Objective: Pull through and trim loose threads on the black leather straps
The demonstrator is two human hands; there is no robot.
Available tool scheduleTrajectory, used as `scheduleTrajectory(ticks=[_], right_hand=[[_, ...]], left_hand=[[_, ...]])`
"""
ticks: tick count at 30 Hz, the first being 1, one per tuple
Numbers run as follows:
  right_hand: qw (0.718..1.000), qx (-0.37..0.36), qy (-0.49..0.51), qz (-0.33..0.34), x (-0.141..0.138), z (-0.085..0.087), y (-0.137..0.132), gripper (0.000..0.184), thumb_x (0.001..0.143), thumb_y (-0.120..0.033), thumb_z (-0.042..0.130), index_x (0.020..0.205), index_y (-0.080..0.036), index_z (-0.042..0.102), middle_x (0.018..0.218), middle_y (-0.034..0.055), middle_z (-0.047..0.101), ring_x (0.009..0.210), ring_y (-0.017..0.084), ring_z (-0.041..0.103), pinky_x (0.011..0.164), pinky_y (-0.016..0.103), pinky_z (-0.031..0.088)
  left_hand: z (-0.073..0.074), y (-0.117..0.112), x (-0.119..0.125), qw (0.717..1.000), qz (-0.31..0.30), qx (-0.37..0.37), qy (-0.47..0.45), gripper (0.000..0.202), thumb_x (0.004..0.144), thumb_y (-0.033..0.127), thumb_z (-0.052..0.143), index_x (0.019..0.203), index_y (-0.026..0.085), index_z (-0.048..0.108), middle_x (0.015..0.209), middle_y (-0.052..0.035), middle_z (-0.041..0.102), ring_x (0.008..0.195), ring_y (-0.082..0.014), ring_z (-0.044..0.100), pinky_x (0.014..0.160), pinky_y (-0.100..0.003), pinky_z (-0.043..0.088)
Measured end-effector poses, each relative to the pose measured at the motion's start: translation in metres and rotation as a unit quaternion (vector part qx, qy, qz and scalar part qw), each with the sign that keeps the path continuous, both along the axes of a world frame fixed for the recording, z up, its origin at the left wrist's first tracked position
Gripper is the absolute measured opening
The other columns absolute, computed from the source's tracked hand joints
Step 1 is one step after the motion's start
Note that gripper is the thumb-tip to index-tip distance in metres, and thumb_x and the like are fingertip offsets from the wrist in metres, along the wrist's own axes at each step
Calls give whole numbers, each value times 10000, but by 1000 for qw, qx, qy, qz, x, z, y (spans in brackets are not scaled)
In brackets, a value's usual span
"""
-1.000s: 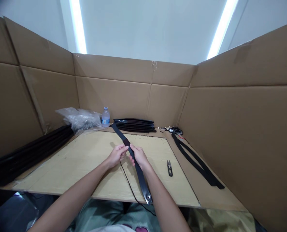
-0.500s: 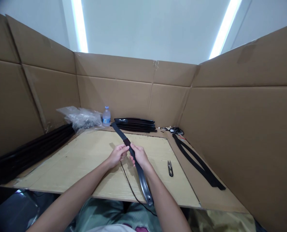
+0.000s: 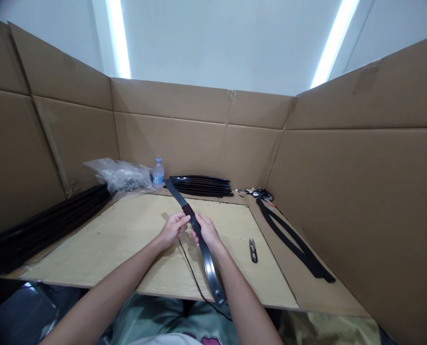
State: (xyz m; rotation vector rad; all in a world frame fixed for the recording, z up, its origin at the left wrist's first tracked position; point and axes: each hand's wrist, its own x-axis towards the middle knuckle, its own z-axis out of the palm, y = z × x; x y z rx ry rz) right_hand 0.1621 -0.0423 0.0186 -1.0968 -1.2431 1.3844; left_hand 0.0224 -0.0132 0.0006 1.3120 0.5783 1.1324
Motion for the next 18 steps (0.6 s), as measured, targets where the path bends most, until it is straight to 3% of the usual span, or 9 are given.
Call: scheduleTrajectory(ticks=[9, 18], right_hand=[[999, -10, -22, 32, 1, 0, -6, 428, 774, -571, 508, 792, -146, 554, 423, -33, 527, 282, 90, 435, 258, 179, 330], [998, 34, -58, 20, -3, 0, -9, 336, 702, -472, 615, 732, -149, 529, 402, -41, 531, 281, 97, 454, 274, 177, 342]], left_hand=[[0, 1, -3, 1000, 21, 7, 1, 381, 722, 477, 641, 643, 144, 473, 429, 88, 301, 359, -28, 200, 393, -209, 110], [-1, 0, -5, 1000, 24, 12, 11, 369, 731, 473, 633, 658, 150, 470, 434, 90, 296, 364, -31, 194, 396, -211, 109]])
